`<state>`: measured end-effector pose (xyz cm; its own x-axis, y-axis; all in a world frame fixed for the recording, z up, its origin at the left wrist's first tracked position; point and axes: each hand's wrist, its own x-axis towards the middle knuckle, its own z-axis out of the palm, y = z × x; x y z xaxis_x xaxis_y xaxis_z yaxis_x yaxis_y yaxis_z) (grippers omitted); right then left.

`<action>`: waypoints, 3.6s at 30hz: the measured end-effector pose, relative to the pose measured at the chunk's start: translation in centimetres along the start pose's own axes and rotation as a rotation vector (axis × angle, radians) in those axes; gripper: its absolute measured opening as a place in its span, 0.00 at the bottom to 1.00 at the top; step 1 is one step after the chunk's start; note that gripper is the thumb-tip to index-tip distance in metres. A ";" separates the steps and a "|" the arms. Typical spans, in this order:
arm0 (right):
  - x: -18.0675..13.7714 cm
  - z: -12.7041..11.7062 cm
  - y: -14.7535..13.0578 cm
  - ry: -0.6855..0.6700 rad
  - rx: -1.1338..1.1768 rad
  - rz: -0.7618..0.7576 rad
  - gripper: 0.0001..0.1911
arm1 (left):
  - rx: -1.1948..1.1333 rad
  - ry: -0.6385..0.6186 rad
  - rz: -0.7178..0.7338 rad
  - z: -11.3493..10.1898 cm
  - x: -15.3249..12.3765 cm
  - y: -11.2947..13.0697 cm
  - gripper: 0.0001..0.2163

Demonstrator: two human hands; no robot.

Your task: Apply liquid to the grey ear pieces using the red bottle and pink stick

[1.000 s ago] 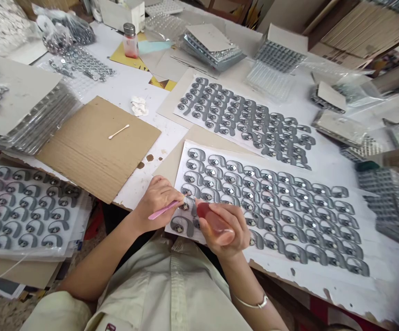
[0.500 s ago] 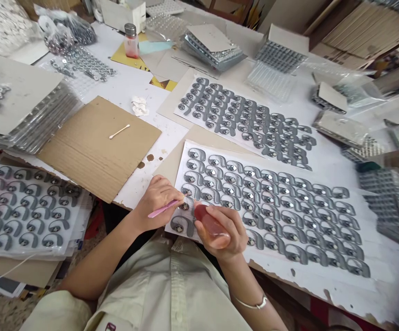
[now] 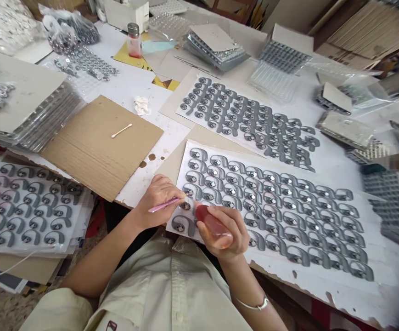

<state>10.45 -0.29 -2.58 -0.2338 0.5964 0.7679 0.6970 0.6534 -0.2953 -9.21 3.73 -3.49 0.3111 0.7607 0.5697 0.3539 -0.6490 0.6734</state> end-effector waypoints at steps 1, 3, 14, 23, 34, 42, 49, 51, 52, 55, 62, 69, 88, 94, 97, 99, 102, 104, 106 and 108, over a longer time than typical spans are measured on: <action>0.0 0.0 0.0 0.001 0.009 0.003 0.18 | -0.004 0.002 -0.002 0.0 0.0 0.0 0.04; 0.0 0.0 0.1 0.005 0.027 0.005 0.19 | -0.018 0.011 -0.001 0.0 0.0 0.0 0.03; -0.1 0.0 0.5 -0.017 0.101 0.035 0.20 | -0.030 0.003 -0.043 0.0 -0.2 -0.2 0.04; 0.2 0.4 0.2 -0.001 0.117 0.030 0.20 | -0.053 0.005 -0.055 0.1 -0.2 -0.3 0.04; 0.0 0.3 0.2 -0.057 0.103 0.018 0.20 | -0.057 0.018 -0.058 0.0 -0.1 -0.3 0.04; 0.1 0.3 0.1 -0.057 0.094 0.000 0.18 | -0.070 0.017 -0.078 -0.1 -0.1 -0.3 0.04; 0.2 0.4 0.0 -0.045 0.104 -0.010 0.19 | -0.070 0.026 -0.078 0.1 -0.2 -0.4 0.04; 0.3 0.3 0.1 0.008 0.143 0.018 0.21 | -0.075 0.026 -0.087 0.1 -0.3 -0.4 0.04; 0.5 0.2 0.3 0.060 0.174 0.058 0.20 | -0.078 0.024 -0.092 0.1 -0.3 -0.4 0.04; 1.5 -0.8 1.1 0.311 0.299 0.264 0.13 | -0.095 0.018 -0.152 0.0 -0.2 -0.3 0.04; 5.9 -4.4 4.3 0.497 0.665 0.770 0.22 | -0.200 -0.006 -0.407 -0.5 0.1 -0.1 0.03; 8.9 -4.4 5.8 0.377 0.779 0.568 0.19 | -0.202 0.010 -0.399 -0.4 0.5 0.1 0.03; 7.7 -0.5 5.0 0.230 0.407 0.448 0.15 | 0.128 0.085 0.164 0.8 2.3 -1.1 0.04; 6.9 0.6 5.1 0.106 0.242 0.282 0.12 | 0.199 0.032 0.185 1.1 2.1 -1.1 0.04; 6.9 1.0 4.9 0.075 0.226 0.236 0.11 | 0.229 0.007 0.176 1.2 2.2 -1.2 0.03; 6.9 1.1 4.8 0.062 0.212 0.232 0.12 | 0.252 -0.004 0.176 1.3 2.2 -1.3 0.03; 6.9 1.3 4.8 0.032 0.191 0.238 0.12 | 0.302 -0.005 0.203 1.4 2.2 -1.2 0.04; 6.9 1.4 4.8 0.006 0.190 0.234 0.12 | 0.336 -0.013 0.222 1.5 2.1 -1.2 0.04; 7.0 1.6 4.8 -0.015 0.197 0.228 0.11 | 0.357 -0.023 0.237 1.6 2.0 -1.1 0.03; 7.0 1.7 4.8 -0.028 0.208 0.223 0.11 | 0.370 -0.028 0.240 1.7 1.8 -1.1 0.04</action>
<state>11.03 7.83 0.41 -0.1109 0.7466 0.6560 0.5801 0.5846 -0.5672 -7.52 5.82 -3.98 0.4446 0.5912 0.6729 0.5595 -0.7700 0.3068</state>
